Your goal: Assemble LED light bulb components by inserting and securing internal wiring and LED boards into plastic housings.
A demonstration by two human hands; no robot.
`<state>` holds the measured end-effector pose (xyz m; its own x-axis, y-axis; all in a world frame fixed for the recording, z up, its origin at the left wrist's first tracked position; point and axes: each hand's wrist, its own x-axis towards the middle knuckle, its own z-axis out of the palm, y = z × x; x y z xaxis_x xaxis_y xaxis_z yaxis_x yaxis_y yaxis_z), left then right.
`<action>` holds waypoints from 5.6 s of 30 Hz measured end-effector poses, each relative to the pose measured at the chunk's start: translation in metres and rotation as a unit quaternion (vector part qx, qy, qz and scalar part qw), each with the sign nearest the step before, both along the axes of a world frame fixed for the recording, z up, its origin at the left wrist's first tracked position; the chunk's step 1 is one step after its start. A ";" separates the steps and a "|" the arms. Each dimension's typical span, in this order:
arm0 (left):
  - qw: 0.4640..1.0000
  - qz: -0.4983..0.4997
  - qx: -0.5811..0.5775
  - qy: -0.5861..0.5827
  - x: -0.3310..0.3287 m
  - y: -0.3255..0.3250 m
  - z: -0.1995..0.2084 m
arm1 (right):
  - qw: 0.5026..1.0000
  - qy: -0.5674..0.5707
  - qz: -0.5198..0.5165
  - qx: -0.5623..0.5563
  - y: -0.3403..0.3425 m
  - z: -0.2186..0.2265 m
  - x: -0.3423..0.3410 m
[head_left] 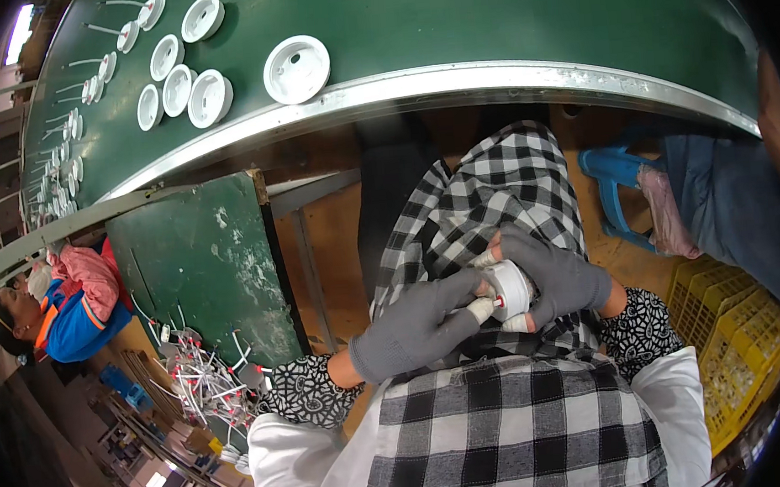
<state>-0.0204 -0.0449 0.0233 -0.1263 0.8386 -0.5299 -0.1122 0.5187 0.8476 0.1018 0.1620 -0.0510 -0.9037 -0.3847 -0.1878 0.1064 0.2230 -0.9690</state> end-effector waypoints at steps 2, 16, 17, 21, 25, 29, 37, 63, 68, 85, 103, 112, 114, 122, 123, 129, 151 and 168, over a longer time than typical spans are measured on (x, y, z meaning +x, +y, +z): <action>0.993 -0.008 -0.081 -0.081 -0.003 0.003 0.006 | 1.000 -0.005 -0.005 -0.008 -0.001 0.002 0.000; 0.999 -0.004 0.030 -0.044 0.012 -0.006 -0.030 | 0.991 -0.012 -0.078 -0.105 -0.010 -0.011 0.015; 0.999 -0.012 0.040 -0.023 0.013 -0.007 -0.034 | 0.990 -0.010 -0.087 -0.109 -0.010 -0.014 0.017; 0.996 -0.003 0.083 -0.006 0.016 -0.009 -0.044 | 0.991 -0.021 -0.079 -0.101 -0.008 -0.014 0.018; 0.997 -0.054 0.058 -0.006 0.010 -0.012 -0.037 | 0.993 0.004 -0.075 -0.093 -0.010 -0.008 0.017; 0.998 -0.030 0.058 -0.008 0.006 -0.011 -0.041 | 0.994 0.012 -0.074 -0.080 -0.008 -0.008 0.012; 0.855 -0.064 0.085 0.508 0.025 0.010 -0.036 | 0.976 -0.138 -0.169 0.028 -0.020 0.024 -0.005; 0.988 0.105 0.024 -0.112 0.022 -0.004 -0.029 | 0.902 0.375 -0.050 0.209 -0.008 0.044 0.021; 0.993 0.088 0.020 -0.071 0.020 -0.004 -0.029 | 0.901 0.383 -0.055 0.197 -0.003 0.040 0.013; 0.994 0.100 -0.033 0.021 0.029 0.002 -0.016 | 0.890 0.350 -0.059 0.286 -0.013 0.032 0.002; 0.997 -0.004 0.068 -0.046 0.012 -0.007 -0.045 | 0.972 -0.205 -0.074 -0.083 -0.008 0.026 0.002; 0.998 0.005 0.035 0.057 0.034 -0.002 -0.056 | 0.966 -0.225 -0.116 -0.057 -0.014 0.028 0.003; 0.998 0.029 0.040 0.025 0.035 -0.001 -0.054 | 0.969 -0.205 -0.119 -0.061 -0.016 0.025 0.003; 0.997 0.032 0.068 0.017 0.032 0.000 -0.054 | 0.956 -0.261 -0.056 -0.119 -0.010 0.020 -0.005; 0.997 0.029 0.065 0.023 0.033 -0.001 -0.055 | 0.954 -0.271 -0.061 -0.111 -0.011 0.019 -0.005; 0.997 0.020 0.040 0.067 0.039 -0.004 -0.059 | 0.955 -0.276 -0.063 -0.092 -0.009 0.023 -0.003; 0.987 0.150 0.004 0.049 0.040 0.001 -0.052 | 0.975 -0.140 -0.139 -0.099 -0.015 0.036 0.007; 0.986 0.139 0.045 0.081 0.041 0.001 -0.051 | 0.953 -0.081 -0.285 -0.067 -0.032 0.028 0.009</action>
